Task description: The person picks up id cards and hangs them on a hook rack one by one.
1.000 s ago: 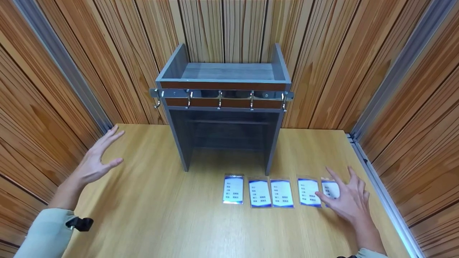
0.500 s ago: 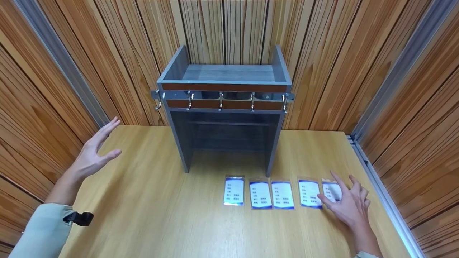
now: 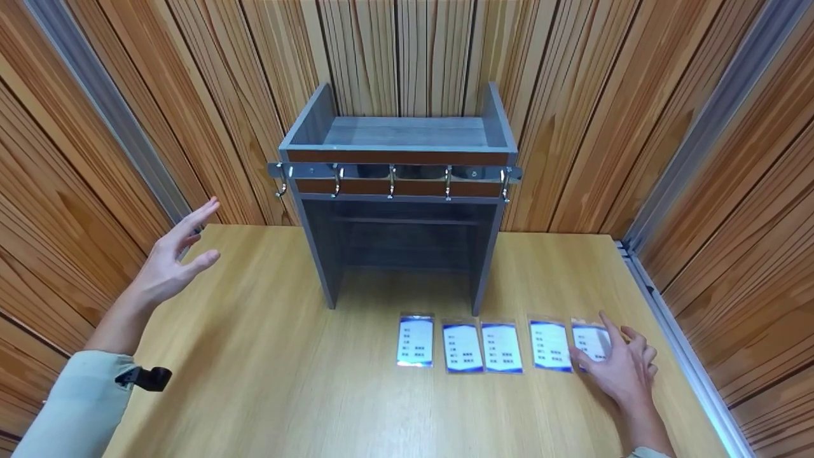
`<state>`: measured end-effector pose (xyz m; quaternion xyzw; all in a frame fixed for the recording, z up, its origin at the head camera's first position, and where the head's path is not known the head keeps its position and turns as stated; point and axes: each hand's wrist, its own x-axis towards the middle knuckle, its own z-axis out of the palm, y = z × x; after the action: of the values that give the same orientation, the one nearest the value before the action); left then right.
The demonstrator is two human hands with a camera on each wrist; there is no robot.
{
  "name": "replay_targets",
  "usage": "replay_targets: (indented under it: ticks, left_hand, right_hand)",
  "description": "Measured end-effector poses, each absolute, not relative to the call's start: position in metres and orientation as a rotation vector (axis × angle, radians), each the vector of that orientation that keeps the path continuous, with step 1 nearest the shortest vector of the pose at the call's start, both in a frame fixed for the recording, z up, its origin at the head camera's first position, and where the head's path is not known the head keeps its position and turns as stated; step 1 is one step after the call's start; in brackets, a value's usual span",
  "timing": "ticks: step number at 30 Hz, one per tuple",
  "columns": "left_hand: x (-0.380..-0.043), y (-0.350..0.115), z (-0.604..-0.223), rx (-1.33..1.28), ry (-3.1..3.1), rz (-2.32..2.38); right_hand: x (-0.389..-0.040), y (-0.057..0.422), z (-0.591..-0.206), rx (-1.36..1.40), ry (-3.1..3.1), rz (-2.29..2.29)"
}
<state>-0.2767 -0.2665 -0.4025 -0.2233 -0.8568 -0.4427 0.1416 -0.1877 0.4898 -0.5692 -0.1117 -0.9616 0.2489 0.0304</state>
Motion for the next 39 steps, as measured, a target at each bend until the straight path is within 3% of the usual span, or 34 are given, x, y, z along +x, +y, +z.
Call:
replay_targets:
  ticks: [21, 39]
  left_hand:
    - [-0.287, -0.236, -0.372, -0.685, -2.377, -1.495]
    - [-0.291, -0.218, -0.358, -0.751, -2.265, -1.616]
  right_hand:
    - [-0.188, 0.499, -0.575, -0.418, -3.008, 0.885]
    - [-0.188, 0.510, -0.572, -0.225, -3.010, 0.856]
